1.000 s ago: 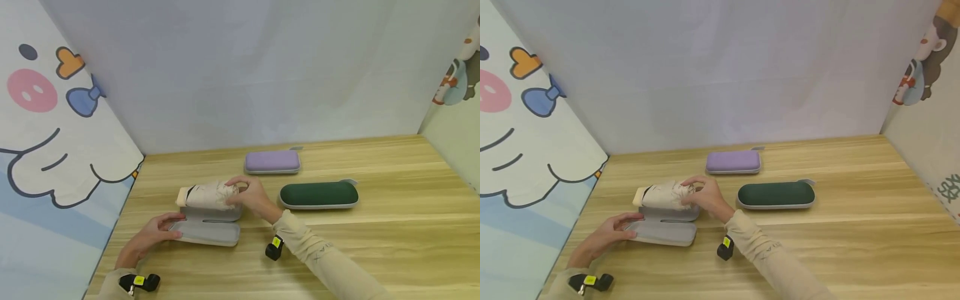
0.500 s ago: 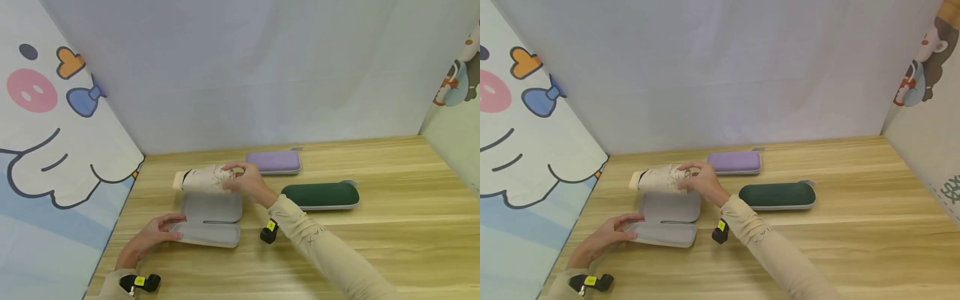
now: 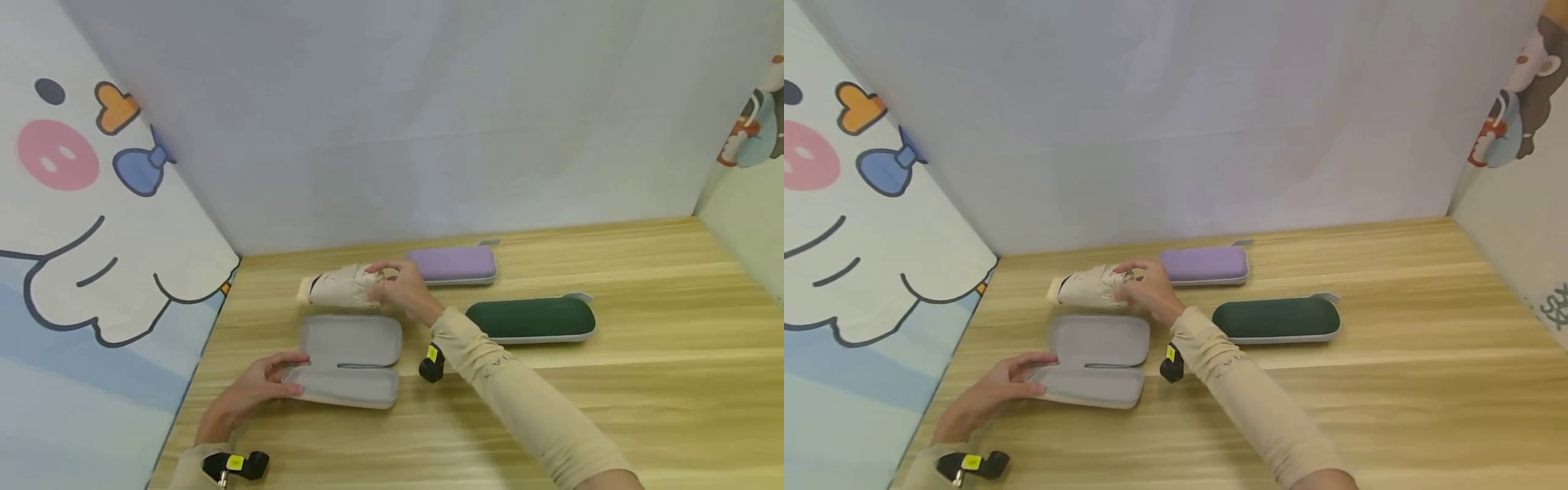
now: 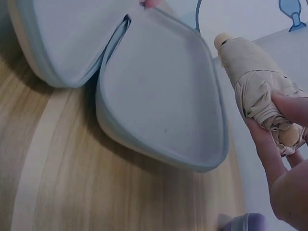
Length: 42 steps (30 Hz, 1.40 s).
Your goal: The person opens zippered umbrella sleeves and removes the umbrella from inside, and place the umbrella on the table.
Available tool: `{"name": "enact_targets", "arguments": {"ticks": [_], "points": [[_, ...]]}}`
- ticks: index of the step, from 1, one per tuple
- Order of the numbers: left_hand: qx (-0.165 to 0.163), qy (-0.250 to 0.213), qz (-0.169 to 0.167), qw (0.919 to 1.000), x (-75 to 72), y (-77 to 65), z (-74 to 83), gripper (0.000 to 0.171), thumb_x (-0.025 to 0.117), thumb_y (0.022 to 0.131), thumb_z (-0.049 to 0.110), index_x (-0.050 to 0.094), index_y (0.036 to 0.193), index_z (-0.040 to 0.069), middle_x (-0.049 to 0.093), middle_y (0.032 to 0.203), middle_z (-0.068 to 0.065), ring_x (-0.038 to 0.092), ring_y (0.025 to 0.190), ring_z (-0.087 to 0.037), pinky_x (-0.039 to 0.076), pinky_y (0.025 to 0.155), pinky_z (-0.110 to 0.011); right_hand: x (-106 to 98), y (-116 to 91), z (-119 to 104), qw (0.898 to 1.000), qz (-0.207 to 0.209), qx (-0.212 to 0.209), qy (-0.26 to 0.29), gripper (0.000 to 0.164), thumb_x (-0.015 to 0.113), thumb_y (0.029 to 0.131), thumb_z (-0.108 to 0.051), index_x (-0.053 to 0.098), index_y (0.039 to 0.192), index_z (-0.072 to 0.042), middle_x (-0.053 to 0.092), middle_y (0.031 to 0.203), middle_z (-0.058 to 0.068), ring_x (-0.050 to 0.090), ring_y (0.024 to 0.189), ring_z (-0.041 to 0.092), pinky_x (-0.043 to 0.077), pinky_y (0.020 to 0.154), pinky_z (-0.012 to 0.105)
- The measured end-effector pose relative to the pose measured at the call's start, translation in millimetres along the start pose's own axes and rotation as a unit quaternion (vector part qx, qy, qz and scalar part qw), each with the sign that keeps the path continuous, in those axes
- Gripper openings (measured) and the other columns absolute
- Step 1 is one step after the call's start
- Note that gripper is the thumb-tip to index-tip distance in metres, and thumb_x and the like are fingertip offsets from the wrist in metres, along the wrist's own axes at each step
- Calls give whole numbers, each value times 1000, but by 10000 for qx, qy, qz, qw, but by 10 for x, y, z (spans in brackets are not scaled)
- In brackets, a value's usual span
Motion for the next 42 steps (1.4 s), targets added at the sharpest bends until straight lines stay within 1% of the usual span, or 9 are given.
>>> {"name": "enact_targets", "arguments": {"ticks": [7, 14, 23, 26, 29, 30, 31, 35, 42], "points": [[52, -183, -85, 9998, 35, 21, -22, 68, 69, 85, 5, 31, 139, -11, 29, 144, -30, 50, 115, -4, 49, 85, -27, -9, 36, 101, 9991, 150, -236, -330, 41, 70, 69, 16, 68, 105, -2, 60, 118, 15, 54, 50, 17, 53, 56, 36], [-21, -62, -106, 9999, 6, -50, 15, 68, 69, 85, 6, 32, 140, -10, 31, 144, -29, 53, 112, -10, 50, 85, -29, 84, 85, 175, 9953, 395, -519, -719, 43, 69, 68, 19, 67, 106, 0, 54, 128, 15, 46, 47, 11, 45, 49, 23], [-292, 660, 46, 9974, -68, -91, 83, 65, 72, 85, 13, 39, 138, -4, 41, 139, -24, 57, 107, -22, 51, 81, -30, 95, 20, 87, 9651, 426, -989, -2387, 41, 66, 72, 15, 66, 111, 3, 63, 117, 18, 26, 44, 8, 31, 45, 23], [-512, 1200, 110, 9914, -105, -130, 168, 64, 72, 85, 19, 42, 138, -2, 46, 135, -22, 56, 109, -26, 51, 81, -32, 95, -3, 3, 9480, 139, -1039, -3005, 46, 62, 68, 15, 65, 112, 4, 63, 117, 18, 42, 56, 15, 43, 61, 28], [-618, 1657, 443, 9832, -159, -182, 358, 62, 70, 87, 24, 43, 138, -1, 47, 134, -22, 54, 111, -30, 51, 82, -38, 28, -43, -116, 9356, -247, -806, -3428, 49, 60, 69, 13, 63, 116, 2, 58, 125, 18, 58, 91, 28, 49, 79, 36], [-543, 1775, 622, 9806, -181, -193, 441, 62, 69, 88, 26, 44, 137, -1, 48, 134, -22, 54, 111, -31, 51, 83, -40, -13, -60, -165, 9331, -356, -722, -3505, 49, 60, 70, 13, 63, 117, 1, 55, 128, 19, 56, 104, 32, 51, 79, 38], [-415, 1900, 825, 9774, -198, -205, 536, 60, 68, 89, 27, 45, 137, 0, 48, 133, -21, 54, 111, -32, 50, 83, -41, -62, -80, -220, 9335, -461, -645, -3498, 49, 59, 72, 12, 62, 119, 0, 56, 124, 21, 57, 99, 33, 52, 69, 35], [385, 2183, 1572, 9624, -203, -197, 915, 50, 66, 91, 28, 50, 133, 6, 51, 129, -16, 56, 108, -24, 51, 81, -37, -317, -212, -479, 9273, -562, -519, -3664, 45, 62, 79, 5, 60, 123, -4, 54, 127, 19, 56, 108, 34, 53, 69, 36], [1507, 2392, 2125, 9354, 21, 6, 1529, 41, 69, 88, 26, 57, 124, 11, 57, 119, -7, 57, 106, -22, 51, 76, -26, -790, -603, -1004, 9205, -337, -1072, -3742, 39, 66, 84, -3, 60, 122, -4, 54, 130, 14, 53, 114, 35, 51, 82, 45]]}}
Point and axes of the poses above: each hand's wrist, its own y-axis towards the middle knuckle, its own x-axis out of the palm, z = x × y, the point moved 7 cm from there along y, towards the middle knuckle
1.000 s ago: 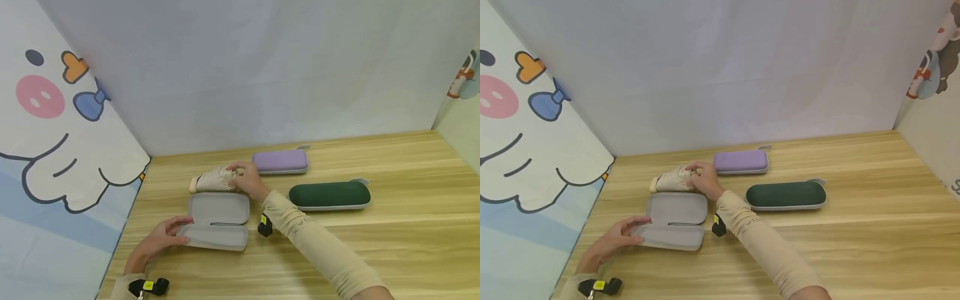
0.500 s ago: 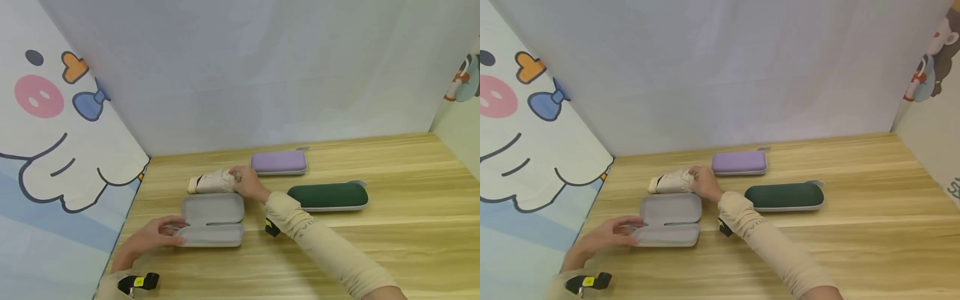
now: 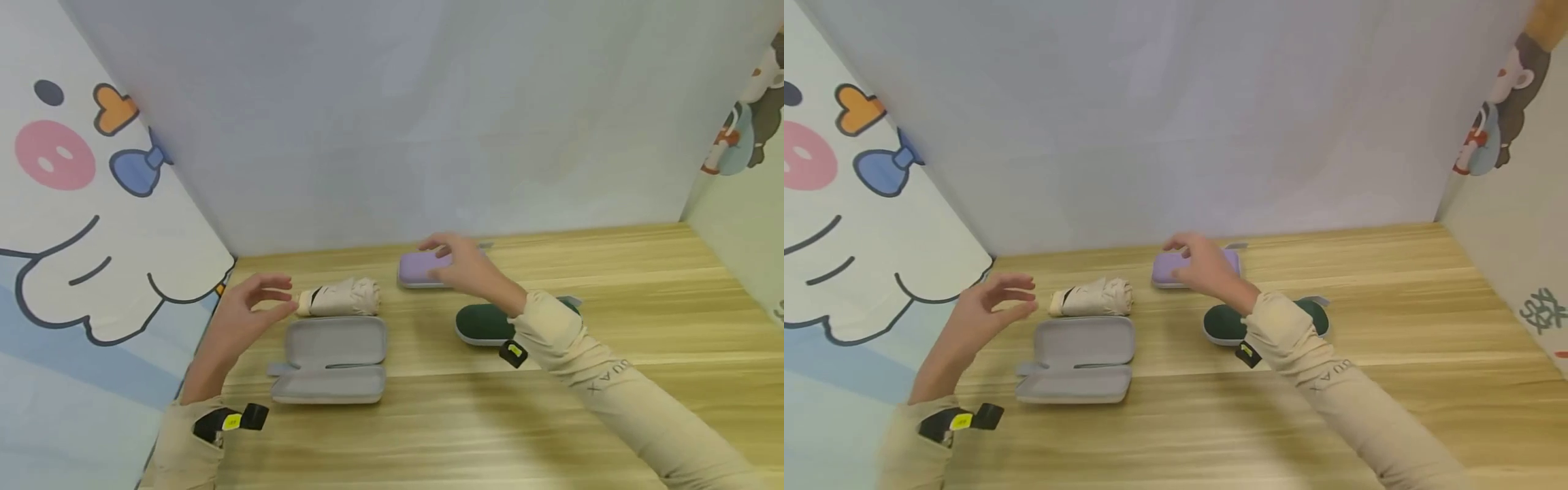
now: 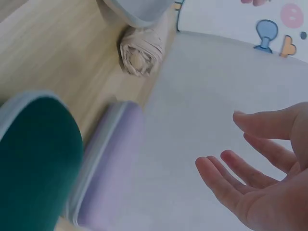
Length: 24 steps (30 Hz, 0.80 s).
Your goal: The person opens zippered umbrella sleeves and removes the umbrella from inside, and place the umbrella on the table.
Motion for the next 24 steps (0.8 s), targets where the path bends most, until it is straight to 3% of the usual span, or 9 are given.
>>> {"name": "enact_targets", "arguments": {"ticks": [9, 18, 24], "points": [[311, -466, 38, 9984, 212, 299, 330, 48, 72, 85, 25, 53, 128, 15, 53, 125, -1, 53, 113, -19, 47, 86, -32, -528, -261, -17, 9988, 379, -310, -56, 36, 69, 81, 3, 62, 116, -2, 60, 121, 16, 57, 106, 34, 51, 82, 44], [625, -736, 34, 9953, 374, 570, 416, 54, 76, 82, 19, 52, 130, 13, 52, 129, -3, 51, 117, -25, 48, 86, -36, -781, -328, 154, 9980, 617, -144, -76, 32, 68, 84, -3, 62, 116, -3, 60, 118, 15, 57, 106, 33, 51, 81, 45], [408, -878, -140, 9952, 537, 767, 380, 56, 77, 81, 20, 52, 130, 14, 50, 131, -2, 49, 119, -22, 47, 86, -43, -951, -344, 283, 9974, 709, 120, -32, 34, 70, 83, -4, 62, 116, -3, 60, 119, 15, 55, 108, 33, 48, 85, 48]]}}
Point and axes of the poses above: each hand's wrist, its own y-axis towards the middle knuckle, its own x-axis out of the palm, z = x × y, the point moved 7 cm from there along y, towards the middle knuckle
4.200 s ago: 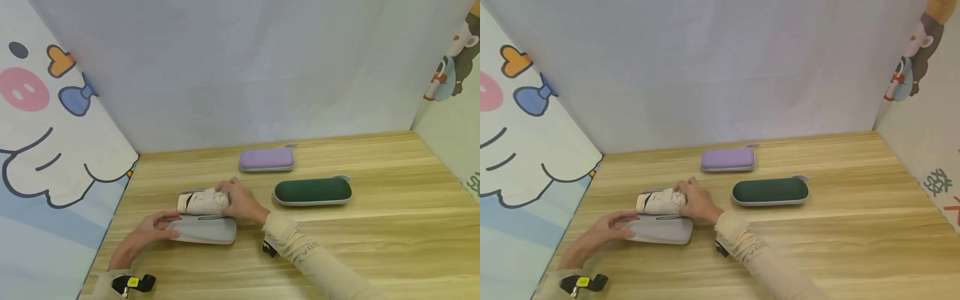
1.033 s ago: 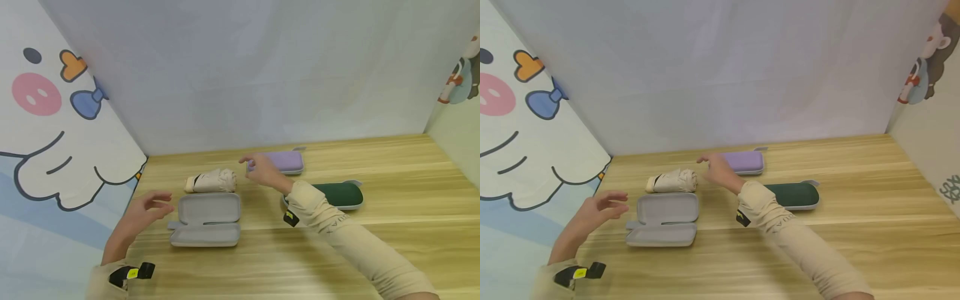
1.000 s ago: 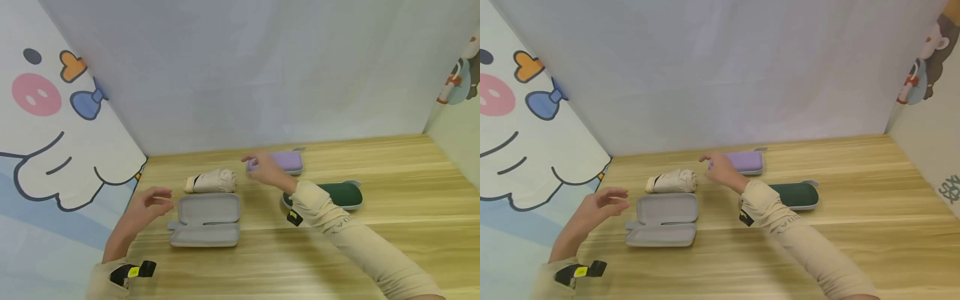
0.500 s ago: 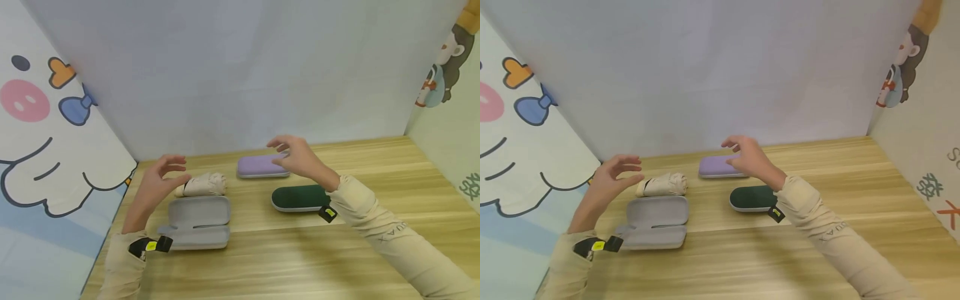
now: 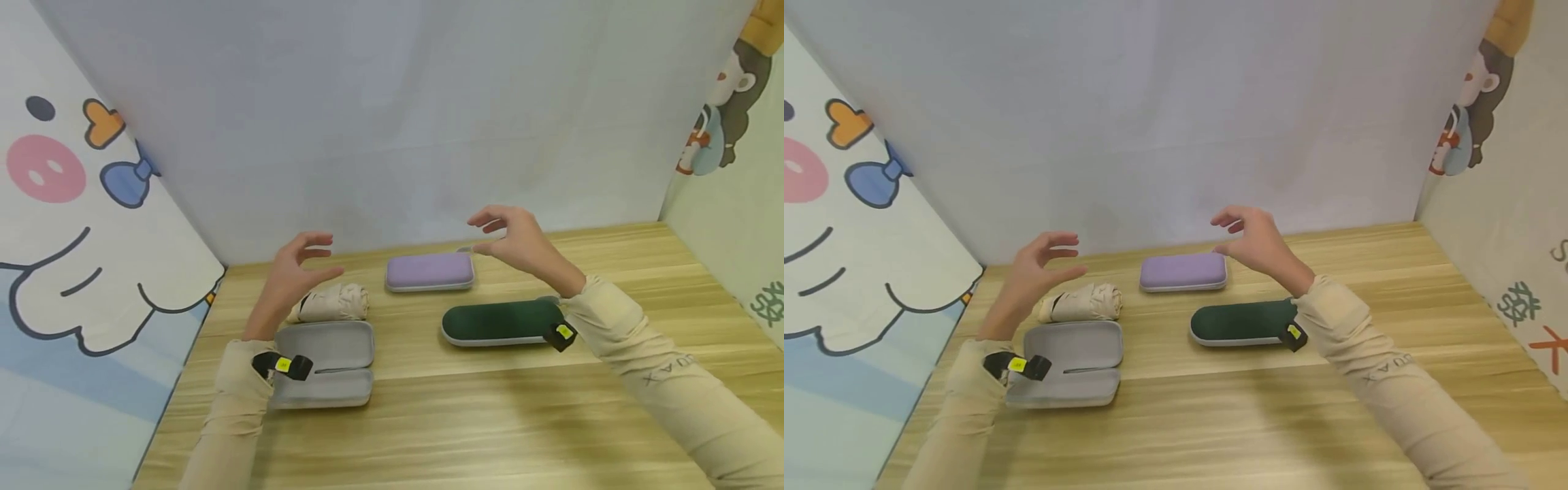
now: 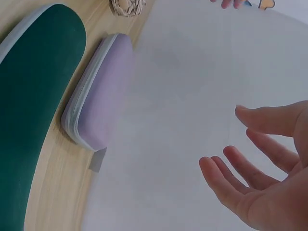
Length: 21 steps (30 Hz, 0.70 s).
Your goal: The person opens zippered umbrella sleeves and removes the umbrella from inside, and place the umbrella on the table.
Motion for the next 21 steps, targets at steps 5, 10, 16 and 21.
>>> {"name": "enact_targets", "arguments": {"ticks": [5, 10, 16, 21], "points": [[-217, -159, -185, 9995, 143, 144, -93, 61, 78, 79, 18, 50, 133, 13, 47, 135, -4, 45, 123, -26, 46, 90, -46, -114, 30, 134, 9995, 105, 222, 199, 35, 69, 83, -1, 62, 117, -1, 58, 119, 17, 56, 108, 33, 48, 85, 48], [-328, -451, -209, 9982, 279, 279, -204, 62, 79, 77, 14, 50, 132, 10, 47, 135, -6, 45, 124, -29, 46, 90, -47, -149, 107, 315, 9980, 168, 488, 352, 34, 67, 82, 5, 62, 116, 0, 58, 118, 18, 58, 104, 33, 51, 82, 45], [-534, -554, -292, 9966, 537, 428, -331, 60, 80, 76, 12, 53, 129, 12, 49, 132, -5, 45, 123, -29, 46, 90, -44, -125, 190, 565, 9976, -98, 641, 245, 32, 66, 84, 3, 60, 115, 4, 57, 116, 23, 58, 103, 37, 51, 83, 45], [-613, -538, -380, 9959, 703, 544, -444, 60, 80, 75, 10, 53, 129, 15, 49, 131, -3, 44, 124, -30, 46, 91, -44, -60, 261, 785, 9951, -490, 795, 316, 30, 63, 87, 1, 59, 116, 6, 55, 114, 24, 60, 97, 38, 52, 81, 44]]}}
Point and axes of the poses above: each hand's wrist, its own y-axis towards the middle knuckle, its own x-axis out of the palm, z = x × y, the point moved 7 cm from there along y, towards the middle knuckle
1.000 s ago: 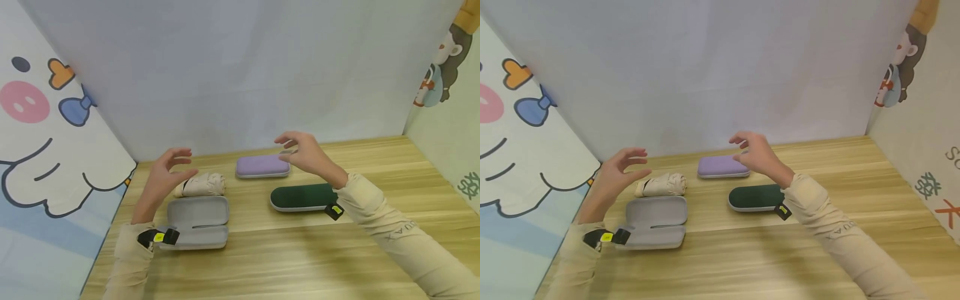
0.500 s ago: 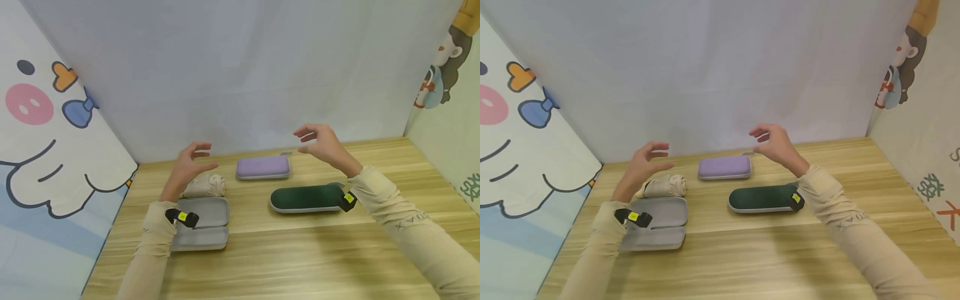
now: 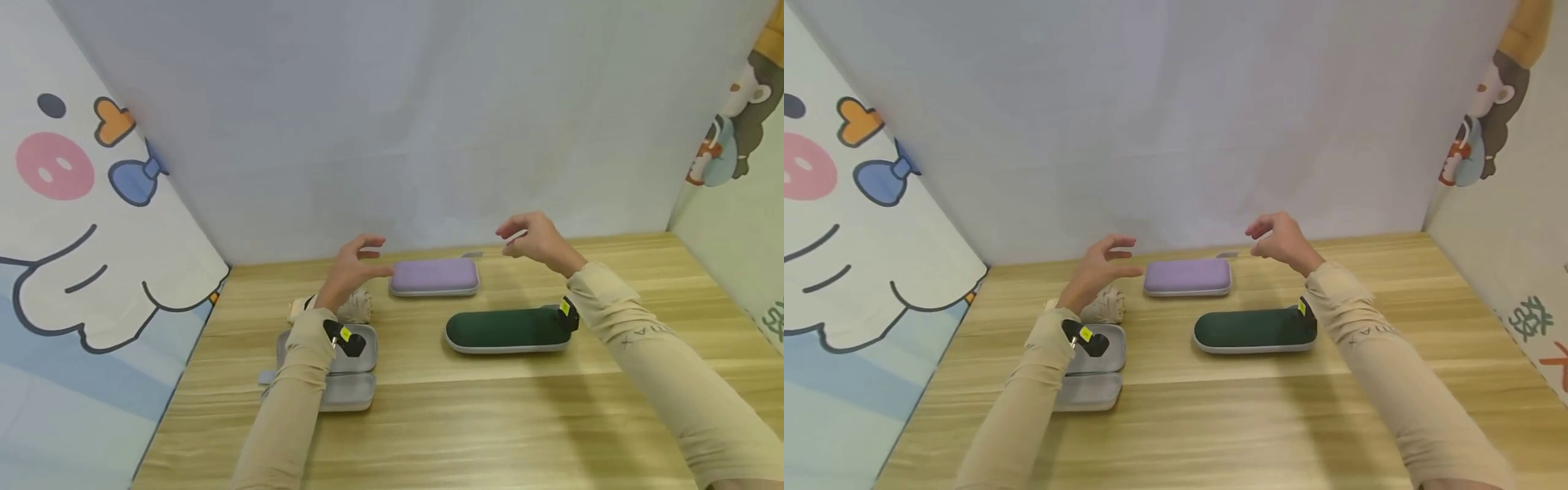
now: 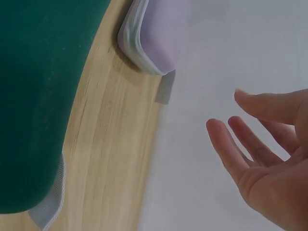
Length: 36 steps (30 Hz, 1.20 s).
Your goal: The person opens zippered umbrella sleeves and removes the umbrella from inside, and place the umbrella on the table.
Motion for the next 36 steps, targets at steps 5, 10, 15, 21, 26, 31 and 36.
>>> {"name": "enact_targets", "arguments": {"ticks": [5, 10, 15, 21, 26, 31, 36], "points": [[-139, -92, -108, 9998, 114, 102, -116, 61, 79, 76, 8, 53, 131, 13, 48, 134, -4, 42, 126, -33, 44, 93, -46, 50, 96, 127, 9987, -321, 117, 366, 30, 61, 88, 2, 57, 117, 9, 53, 115, 26, 59, 97, 40, 52, 81, 46], [-303, -53, -311, 9990, 226, 204, -190, 62, 79, 76, 7, 52, 132, 12, 45, 139, -7, 41, 127, -32, 43, 94, -47, 115, 154, 224, 9956, -624, 394, 579, 31, 60, 88, 2, 55, 118, 11, 51, 119, 31, 57, 102, 41, 49, 85, 52], [-520, 321, -508, 9968, 335, 290, -230, 69, 81, 73, 7, 51, 135, 12, 44, 140, -5, 40, 128, -31, 41, 97, -47, 186, 204, 327, 9939, -721, 647, 518, 32, 61, 87, 4, 55, 117, 13, 52, 118, 32, 55, 105, 42, 50, 84, 51], [-811, 665, -569, 9929, 406, 329, -334, 72, 82, 68, 0, 52, 133, 6, 48, 138, -10, 43, 126, -32, 39, 100, -45, 357, 288, 394, 9874, -1090, 919, 682, 35, 59, 91, -2, 53, 122, 12, 52, 122, 31, 52, 111, 44, 48, 88, 51], [-965, 746, -628, 9906, 483, 332, -438, 72, 85, 60, -3, 59, 127, 7, 54, 132, -10, 47, 122, -28, 39, 100, -39, 474, 334, 439, 9840, -1247, 1019, 765, 34, 52, 93, 0, 52, 125, 12, 49, 128, 31, 48, 115, 45, 46, 91, 51], [-1135, 619, -533, 9902, 519, 317, -517, 73, 87, 55, -4, 64, 122, 11, 56, 129, -7, 49, 118, -25, 40, 99, -36, 629, 369, 480, 9783, -1626, 1113, 634, 38, 46, 91, 6, 51, 129, 9, 46, 134, 29, 44, 123, 41, 46, 92, 50], [-1275, 460, -363, 9901, 532, 310, -480, 71, 87, 52, -5, 67, 117, 15, 57, 124, -4, 53, 112, -24, 41, 97, -36, 687, 417, 478, 9756, -1918, 1051, 164, 54, 35, 80, 15, 49, 131, 5, 41, 139, 29, 44, 122, 38, 48, 78, 43]]}}
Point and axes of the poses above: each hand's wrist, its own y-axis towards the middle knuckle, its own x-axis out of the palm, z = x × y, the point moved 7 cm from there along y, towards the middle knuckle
